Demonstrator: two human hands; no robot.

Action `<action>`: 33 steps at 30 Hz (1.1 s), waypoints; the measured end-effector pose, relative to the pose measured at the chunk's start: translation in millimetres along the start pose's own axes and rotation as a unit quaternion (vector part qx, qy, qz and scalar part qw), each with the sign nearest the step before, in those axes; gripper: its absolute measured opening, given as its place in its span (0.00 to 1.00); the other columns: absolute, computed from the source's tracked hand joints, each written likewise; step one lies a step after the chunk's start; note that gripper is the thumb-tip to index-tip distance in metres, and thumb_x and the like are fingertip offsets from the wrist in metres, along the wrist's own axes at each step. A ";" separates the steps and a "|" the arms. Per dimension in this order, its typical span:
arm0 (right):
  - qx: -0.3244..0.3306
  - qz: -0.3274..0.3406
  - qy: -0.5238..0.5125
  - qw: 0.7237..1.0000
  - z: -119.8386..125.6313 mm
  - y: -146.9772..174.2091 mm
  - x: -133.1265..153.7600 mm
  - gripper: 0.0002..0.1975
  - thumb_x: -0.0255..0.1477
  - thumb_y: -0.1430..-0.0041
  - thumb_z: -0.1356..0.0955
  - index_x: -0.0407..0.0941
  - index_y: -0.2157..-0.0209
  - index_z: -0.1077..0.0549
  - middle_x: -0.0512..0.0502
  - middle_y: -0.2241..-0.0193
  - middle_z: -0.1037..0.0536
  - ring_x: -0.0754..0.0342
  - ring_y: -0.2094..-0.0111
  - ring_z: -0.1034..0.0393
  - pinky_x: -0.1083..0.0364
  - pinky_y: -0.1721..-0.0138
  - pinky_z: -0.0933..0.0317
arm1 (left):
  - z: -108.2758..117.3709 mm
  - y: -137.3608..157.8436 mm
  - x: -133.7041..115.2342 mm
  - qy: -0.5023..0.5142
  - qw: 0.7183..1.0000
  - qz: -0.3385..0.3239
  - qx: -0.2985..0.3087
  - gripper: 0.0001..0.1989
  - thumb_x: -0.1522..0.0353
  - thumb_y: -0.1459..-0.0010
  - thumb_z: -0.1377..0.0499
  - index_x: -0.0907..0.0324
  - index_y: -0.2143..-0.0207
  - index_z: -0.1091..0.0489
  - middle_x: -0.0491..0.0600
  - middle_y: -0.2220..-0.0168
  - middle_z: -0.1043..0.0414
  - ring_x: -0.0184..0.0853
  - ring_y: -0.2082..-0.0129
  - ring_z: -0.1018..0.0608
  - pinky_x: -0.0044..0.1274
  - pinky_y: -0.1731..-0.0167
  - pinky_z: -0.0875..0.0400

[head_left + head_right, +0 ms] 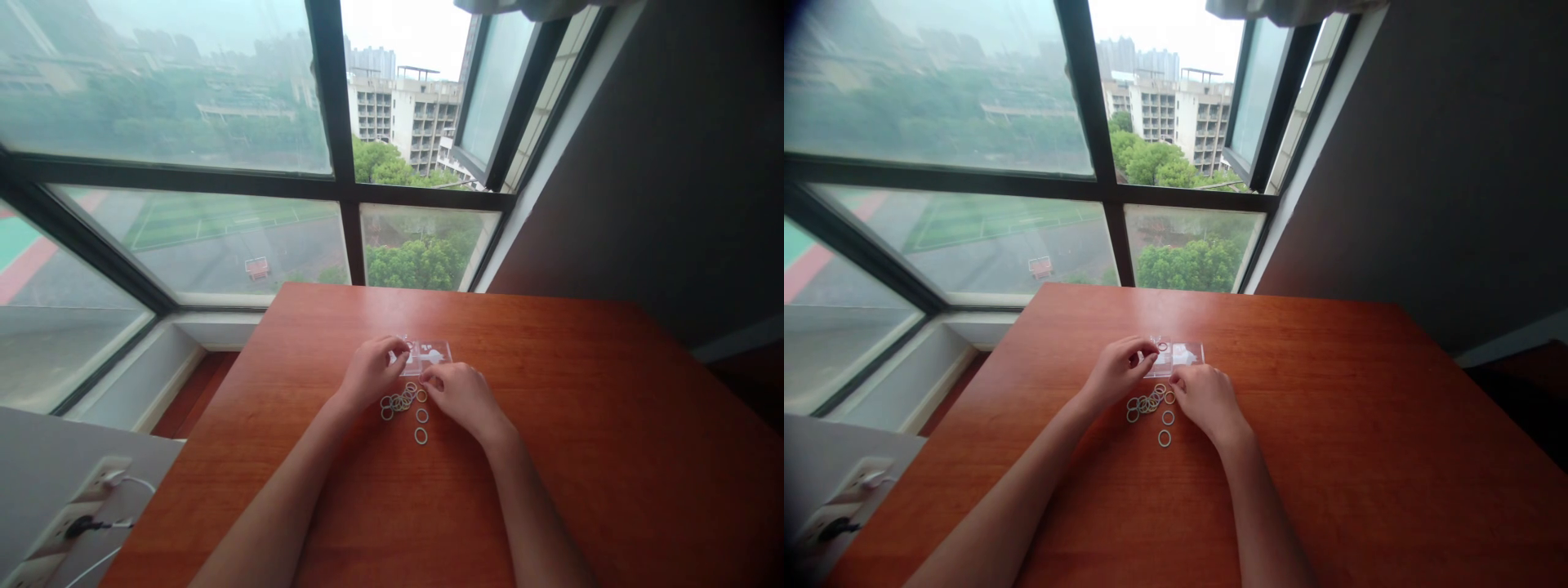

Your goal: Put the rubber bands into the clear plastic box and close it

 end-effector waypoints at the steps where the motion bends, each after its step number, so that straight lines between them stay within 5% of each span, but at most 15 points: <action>1: 0.011 0.003 0.011 1.000 -0.5 0.5 1.3 0.09 0.32 0.40 0.35 0.52 0.63 0.22 0.49 0.65 0.20 0.53 0.63 0.27 0.58 0.67 0.45 | 0.0 -0.1 0.1 -0.001 1.000 0.000 0.000 0.06 0.71 0.43 0.44 0.61 0.67 0.27 0.47 0.69 0.25 0.28 0.74 0.30 0.20 0.72 0.36; 13: 0.026 -0.018 0.040 0.999 -3.3 -0.5 5.3 0.08 0.31 0.42 0.35 0.50 0.65 0.23 0.48 0.67 0.20 0.53 0.65 0.27 0.58 0.69 0.48 | 0.2 -0.1 -1.2 -0.008 1.000 -0.003 -0.001 0.06 0.71 0.43 0.44 0.60 0.68 0.27 0.47 0.70 0.26 0.28 0.74 0.31 0.19 0.71 0.37; 24: -0.144 0.017 -0.061 0.988 1.0 -1.1 3.9 0.08 0.30 0.41 0.35 0.49 0.66 0.23 0.52 0.74 0.23 0.57 0.73 0.32 0.59 0.70 0.48 | -3.7 -0.4 -2.6 0.061 0.997 0.015 0.046 0.07 0.68 0.43 0.44 0.62 0.69 0.26 0.46 0.72 0.26 0.27 0.75 0.30 0.18 0.73 0.38; 33: -0.168 0.036 -0.083 0.982 -3.1 -2.1 2.3 0.07 0.31 0.42 0.34 0.49 0.66 0.23 0.52 0.76 0.24 0.57 0.74 0.32 0.59 0.69 0.48 | -5.0 -1.0 -12.9 0.128 0.990 0.017 0.059 0.07 0.69 0.44 0.43 0.62 0.69 0.26 0.45 0.75 0.27 0.26 0.77 0.31 0.18 0.75 0.39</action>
Point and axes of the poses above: each hand's wrist, its own y-axis away from the middle knuckle, its own z-axis out of the back of the hand, x = y × z, the point moved 2 cm from there along -y, towards the middle knuckle
